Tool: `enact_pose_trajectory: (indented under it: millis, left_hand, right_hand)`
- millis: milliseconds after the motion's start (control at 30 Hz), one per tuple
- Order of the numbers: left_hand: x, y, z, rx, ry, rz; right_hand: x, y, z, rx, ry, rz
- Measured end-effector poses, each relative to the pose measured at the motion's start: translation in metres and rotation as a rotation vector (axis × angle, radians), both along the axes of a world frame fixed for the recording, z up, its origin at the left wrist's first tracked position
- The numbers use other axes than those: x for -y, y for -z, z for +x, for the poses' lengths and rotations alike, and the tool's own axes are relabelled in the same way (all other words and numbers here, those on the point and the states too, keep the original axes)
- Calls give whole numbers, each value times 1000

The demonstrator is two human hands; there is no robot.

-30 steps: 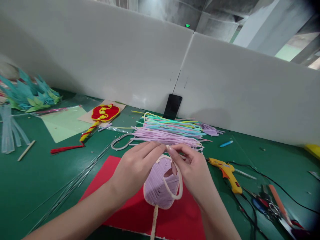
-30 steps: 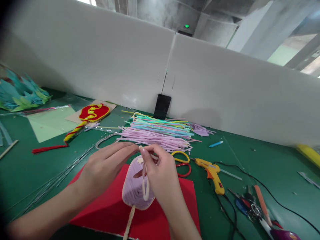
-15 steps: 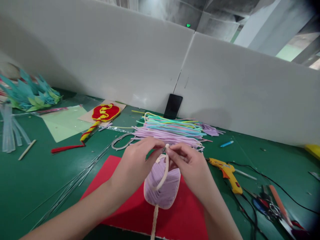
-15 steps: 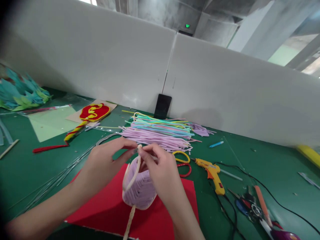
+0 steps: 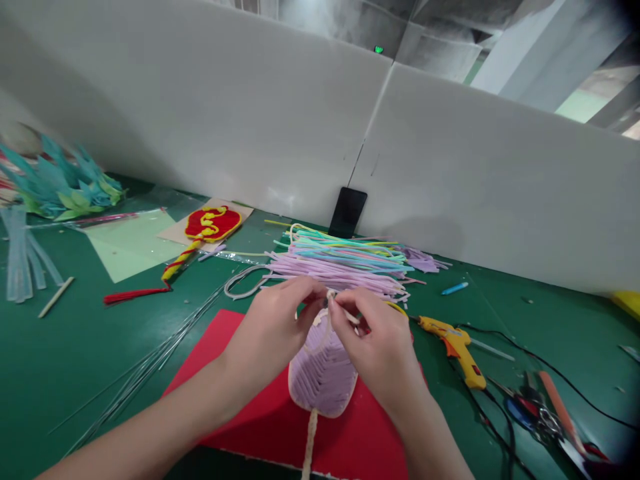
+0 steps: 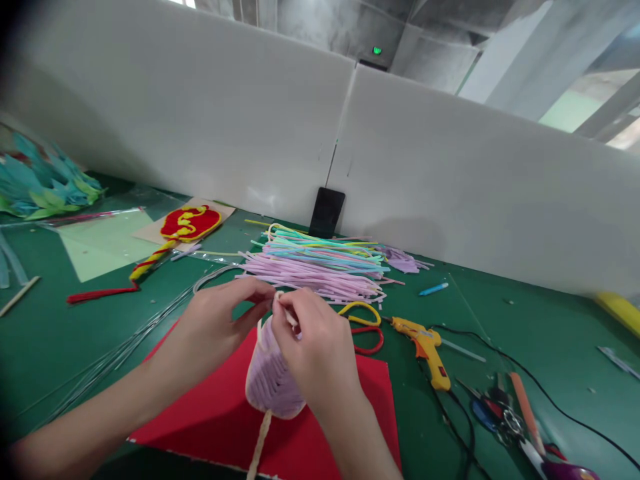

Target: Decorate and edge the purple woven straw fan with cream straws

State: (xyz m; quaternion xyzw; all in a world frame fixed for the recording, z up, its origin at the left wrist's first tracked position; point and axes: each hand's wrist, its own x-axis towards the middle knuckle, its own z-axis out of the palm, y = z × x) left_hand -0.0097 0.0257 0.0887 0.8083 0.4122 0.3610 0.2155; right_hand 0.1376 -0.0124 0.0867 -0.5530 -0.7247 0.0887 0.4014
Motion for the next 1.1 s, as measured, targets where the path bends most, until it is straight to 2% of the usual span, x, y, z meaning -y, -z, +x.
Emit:
enact_pose_trajectory:
  millis: [200,300,500,667,767,900,1000,1100]
  left_hand:
    - [2,2,1,-51,24,26]
    - [3,2,2,-71,70,-14]
    - [4,-6,2,-77,187,-177]
    - [4,-12,3,-20,229,-320]
    - [4,-13,4,51,202,-404]
    - [1,-14,4,179,149,-466]
    - [-1,-13,5,238,137,-478]
    - [0,-13,5,240,155,-469]
  right_hand:
    - [-1,-1,-4,-81,60,64]
    - [-1,-4,-2,-115,115,59]
    - [-5,-7,8,-147,171,-54]
    - [-7,-8,12,-266,217,-192]
    - [-9,-8,14,-429,177,-276]
    - [-11,-7,14,-648,-12,-406]
    - [-12,-6,13,-714,-114,-414]
    - [-12,-4,12,-709,-114,-391]
